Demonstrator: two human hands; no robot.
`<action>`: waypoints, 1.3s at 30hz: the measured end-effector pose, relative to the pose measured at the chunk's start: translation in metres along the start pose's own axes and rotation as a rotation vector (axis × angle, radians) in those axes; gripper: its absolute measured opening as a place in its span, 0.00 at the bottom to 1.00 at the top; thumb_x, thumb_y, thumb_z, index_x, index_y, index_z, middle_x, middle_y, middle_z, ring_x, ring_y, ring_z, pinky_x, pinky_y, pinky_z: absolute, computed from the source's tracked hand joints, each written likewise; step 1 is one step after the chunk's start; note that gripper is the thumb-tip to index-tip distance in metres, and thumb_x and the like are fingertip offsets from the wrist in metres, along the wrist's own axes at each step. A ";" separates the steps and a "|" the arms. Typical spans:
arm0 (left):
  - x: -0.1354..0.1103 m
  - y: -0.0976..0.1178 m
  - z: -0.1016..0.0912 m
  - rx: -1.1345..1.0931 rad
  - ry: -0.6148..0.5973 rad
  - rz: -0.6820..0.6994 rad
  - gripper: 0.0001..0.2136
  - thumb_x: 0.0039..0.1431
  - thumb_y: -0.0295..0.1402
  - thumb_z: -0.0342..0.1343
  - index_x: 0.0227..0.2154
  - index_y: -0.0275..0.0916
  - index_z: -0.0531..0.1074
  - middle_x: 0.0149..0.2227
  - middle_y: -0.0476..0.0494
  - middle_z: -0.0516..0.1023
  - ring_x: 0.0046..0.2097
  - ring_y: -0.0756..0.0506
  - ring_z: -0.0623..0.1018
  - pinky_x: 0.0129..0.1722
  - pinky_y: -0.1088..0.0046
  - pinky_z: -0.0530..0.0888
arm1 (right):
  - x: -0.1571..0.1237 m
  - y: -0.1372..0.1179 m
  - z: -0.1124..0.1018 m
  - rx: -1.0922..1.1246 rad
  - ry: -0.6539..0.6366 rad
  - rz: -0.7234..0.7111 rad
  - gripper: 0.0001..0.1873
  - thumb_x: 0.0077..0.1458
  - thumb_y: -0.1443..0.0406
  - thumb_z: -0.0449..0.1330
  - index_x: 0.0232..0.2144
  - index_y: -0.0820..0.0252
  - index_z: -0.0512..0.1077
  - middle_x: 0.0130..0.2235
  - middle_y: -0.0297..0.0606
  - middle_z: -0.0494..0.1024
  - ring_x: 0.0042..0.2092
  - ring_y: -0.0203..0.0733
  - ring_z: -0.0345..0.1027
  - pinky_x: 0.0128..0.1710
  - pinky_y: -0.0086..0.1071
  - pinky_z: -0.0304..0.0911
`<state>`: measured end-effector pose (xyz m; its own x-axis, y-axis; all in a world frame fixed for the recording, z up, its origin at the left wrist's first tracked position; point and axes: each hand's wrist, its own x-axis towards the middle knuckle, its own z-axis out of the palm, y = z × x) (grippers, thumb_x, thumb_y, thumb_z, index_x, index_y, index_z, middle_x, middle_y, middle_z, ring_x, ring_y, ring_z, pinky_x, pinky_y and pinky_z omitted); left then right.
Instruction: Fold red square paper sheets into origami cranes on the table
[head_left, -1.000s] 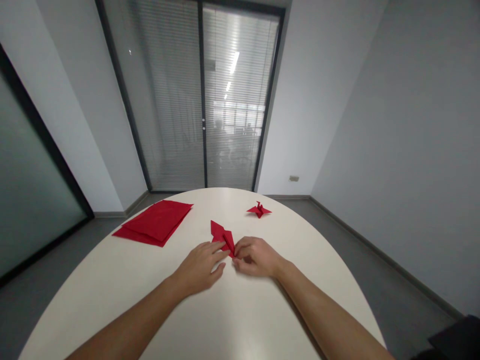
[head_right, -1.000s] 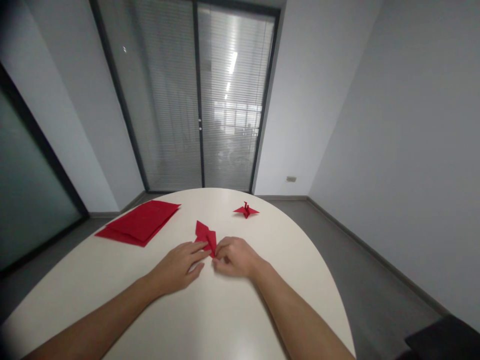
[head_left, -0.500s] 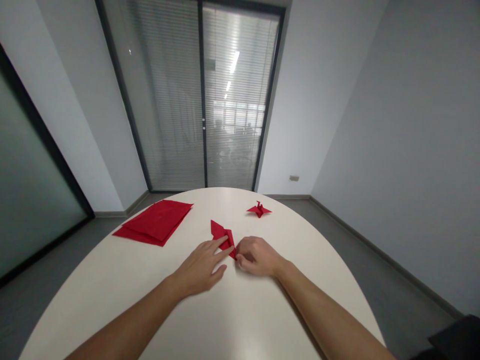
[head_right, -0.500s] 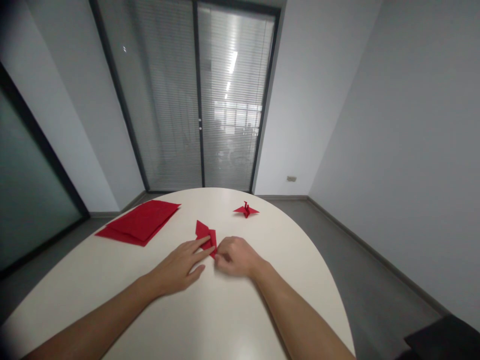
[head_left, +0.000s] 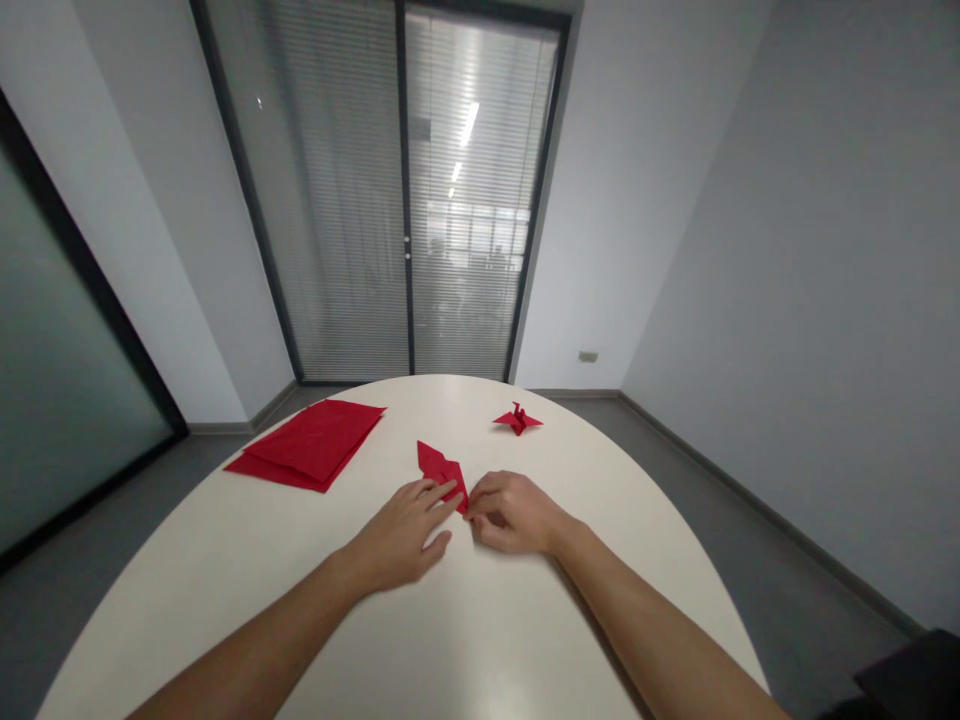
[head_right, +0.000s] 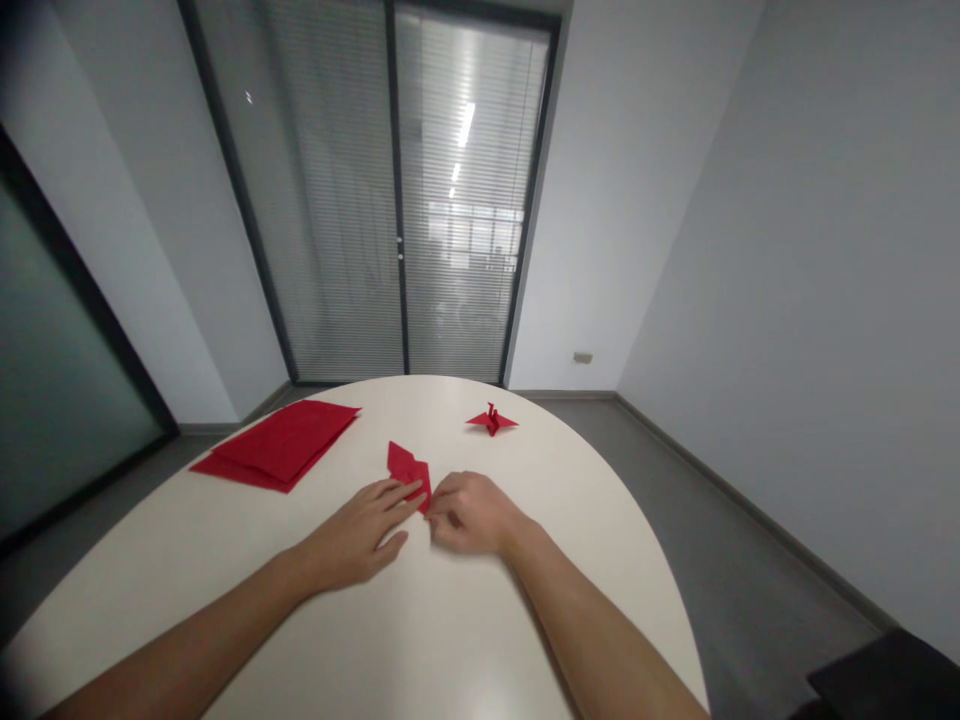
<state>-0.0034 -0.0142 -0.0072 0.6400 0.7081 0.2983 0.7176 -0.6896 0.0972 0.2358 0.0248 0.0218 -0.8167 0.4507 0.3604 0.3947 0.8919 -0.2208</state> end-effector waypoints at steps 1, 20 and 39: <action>0.000 0.000 0.000 0.000 0.005 0.004 0.25 0.66 0.34 0.50 0.65 0.43 0.62 0.66 0.42 0.66 0.63 0.36 0.67 0.63 0.51 0.64 | 0.000 0.000 0.000 -0.001 -0.001 -0.001 0.11 0.53 0.71 0.58 0.35 0.58 0.80 0.38 0.40 0.83 0.41 0.44 0.75 0.47 0.36 0.67; 0.002 0.005 -0.012 -0.120 -0.013 0.090 0.22 0.65 0.29 0.51 0.62 0.42 0.66 0.63 0.42 0.70 0.63 0.39 0.69 0.64 0.54 0.66 | 0.001 -0.003 -0.005 0.063 0.133 0.167 0.10 0.62 0.67 0.56 0.39 0.57 0.78 0.38 0.40 0.82 0.42 0.44 0.74 0.46 0.37 0.66; 0.004 0.006 -0.007 -0.212 0.107 -0.020 0.22 0.66 0.31 0.50 0.62 0.44 0.62 0.65 0.41 0.65 0.62 0.41 0.69 0.62 0.55 0.69 | 0.001 0.002 0.012 0.279 0.159 0.427 0.26 0.56 0.64 0.62 0.58 0.56 0.70 0.41 0.40 0.79 0.34 0.40 0.69 0.38 0.34 0.66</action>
<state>0.0016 -0.0167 0.0017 0.5851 0.7097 0.3924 0.6492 -0.6999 0.2978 0.2308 0.0262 0.0103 -0.5258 0.7906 0.3137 0.5334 0.5938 -0.6024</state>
